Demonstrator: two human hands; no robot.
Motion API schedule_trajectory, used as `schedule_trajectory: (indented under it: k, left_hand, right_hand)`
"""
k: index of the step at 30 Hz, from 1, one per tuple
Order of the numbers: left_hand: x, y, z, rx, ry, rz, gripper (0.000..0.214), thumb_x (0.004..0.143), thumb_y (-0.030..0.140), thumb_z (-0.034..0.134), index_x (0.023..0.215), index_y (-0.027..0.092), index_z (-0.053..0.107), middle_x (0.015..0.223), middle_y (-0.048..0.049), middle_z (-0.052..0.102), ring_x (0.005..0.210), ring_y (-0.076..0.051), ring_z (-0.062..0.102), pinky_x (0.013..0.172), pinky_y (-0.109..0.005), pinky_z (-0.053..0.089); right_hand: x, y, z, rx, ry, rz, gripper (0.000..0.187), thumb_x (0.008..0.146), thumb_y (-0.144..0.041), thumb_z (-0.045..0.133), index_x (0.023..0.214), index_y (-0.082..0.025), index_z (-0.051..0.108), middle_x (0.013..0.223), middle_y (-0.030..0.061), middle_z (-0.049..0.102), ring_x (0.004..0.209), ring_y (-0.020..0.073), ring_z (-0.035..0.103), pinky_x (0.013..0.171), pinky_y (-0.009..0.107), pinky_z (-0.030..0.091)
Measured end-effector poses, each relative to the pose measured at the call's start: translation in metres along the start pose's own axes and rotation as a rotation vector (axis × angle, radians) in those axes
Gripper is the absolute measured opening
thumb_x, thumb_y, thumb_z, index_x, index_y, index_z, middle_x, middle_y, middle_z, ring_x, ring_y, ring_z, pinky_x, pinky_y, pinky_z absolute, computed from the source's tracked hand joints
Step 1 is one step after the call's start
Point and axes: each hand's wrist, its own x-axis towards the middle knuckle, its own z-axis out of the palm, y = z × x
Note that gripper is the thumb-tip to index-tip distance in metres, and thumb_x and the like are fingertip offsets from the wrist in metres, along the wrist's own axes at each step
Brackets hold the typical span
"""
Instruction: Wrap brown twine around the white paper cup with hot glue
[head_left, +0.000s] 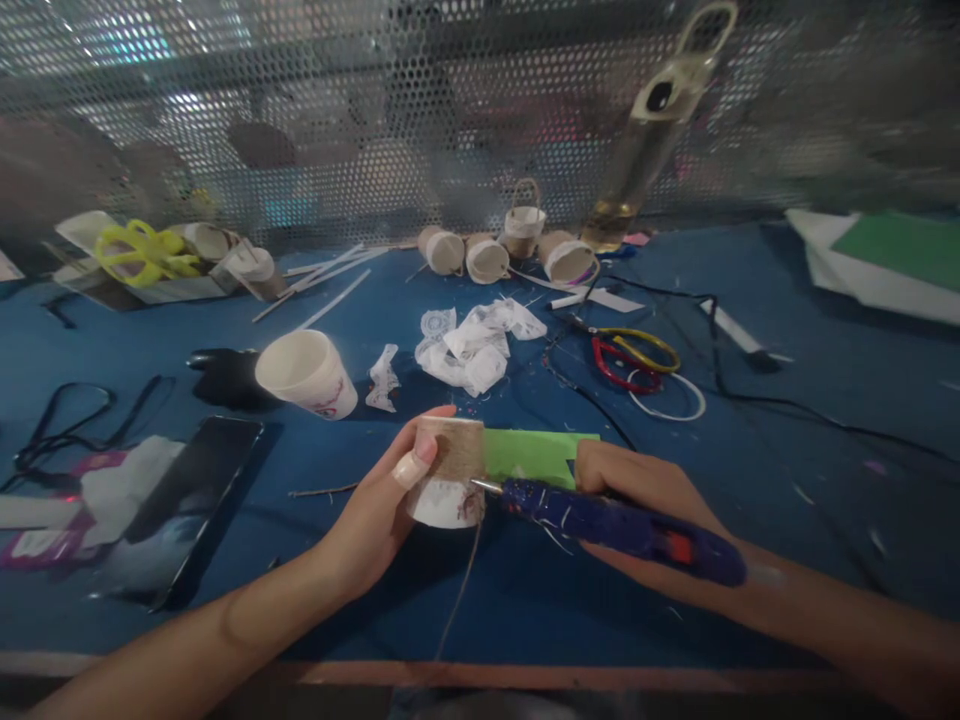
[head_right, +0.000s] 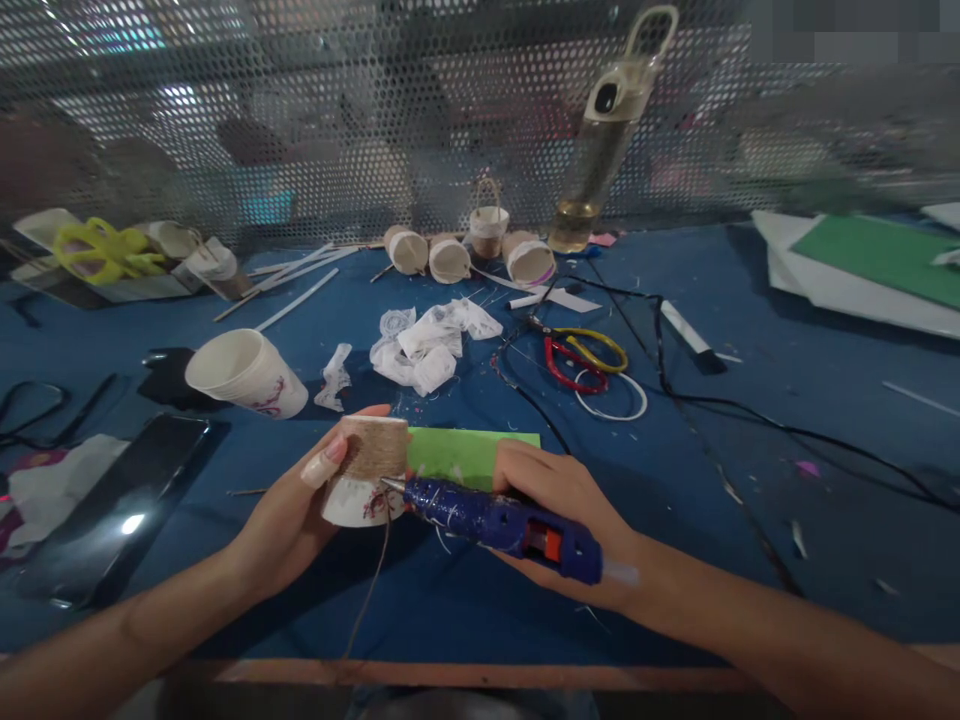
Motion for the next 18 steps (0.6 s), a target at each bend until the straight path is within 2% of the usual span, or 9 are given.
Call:
schedule_trajectory:
  k: [6,12,18]
  left_hand:
    - [-0.0014,0.0003,0.0035,-0.012,-0.008,0.018,0.043,0.084,0.048,0.083,0.124,0.033,0.076,0.116,-0.0014,0.079,0.099,-0.022,0.07,0.081,-0.032,0.057]
    - [-0.0025,-0.002,0.003,-0.026,-0.025,0.023,0.043,0.084,0.05,0.082,0.122,0.032,0.076,0.112,-0.0019,0.079,0.095,-0.022,0.071,0.08,-0.033,0.058]
    - [-0.0031,-0.001,0.0014,-0.013,0.02,0.039,0.051,0.082,0.056,0.081,0.126,0.03,0.075,0.118,-0.0048,0.078,0.097,-0.027,0.072,0.08,-0.038,0.059]
  right_hand:
    - [-0.0016,-0.0032,-0.0019,-0.027,-0.032,0.014,0.027,0.089,-0.019,0.065,0.08,-0.025,0.041,0.072,-0.0057,0.049,0.061,0.011,0.046,0.054,0.025,0.033]
    - [-0.004,-0.0025,-0.0043,-0.039,-0.045,0.004,0.025,0.087,-0.021,0.063,0.08,-0.026,0.04,0.072,-0.0056,0.045,0.06,0.0115,0.044,0.054,0.026,0.032]
    - [-0.0015,-0.0004,-0.0041,-0.065,-0.009,-0.014,0.026,0.087,-0.02,0.063,0.077,-0.026,0.04,0.068,-0.0058,0.047,0.058,0.0113,0.045,0.051,0.024,0.032]
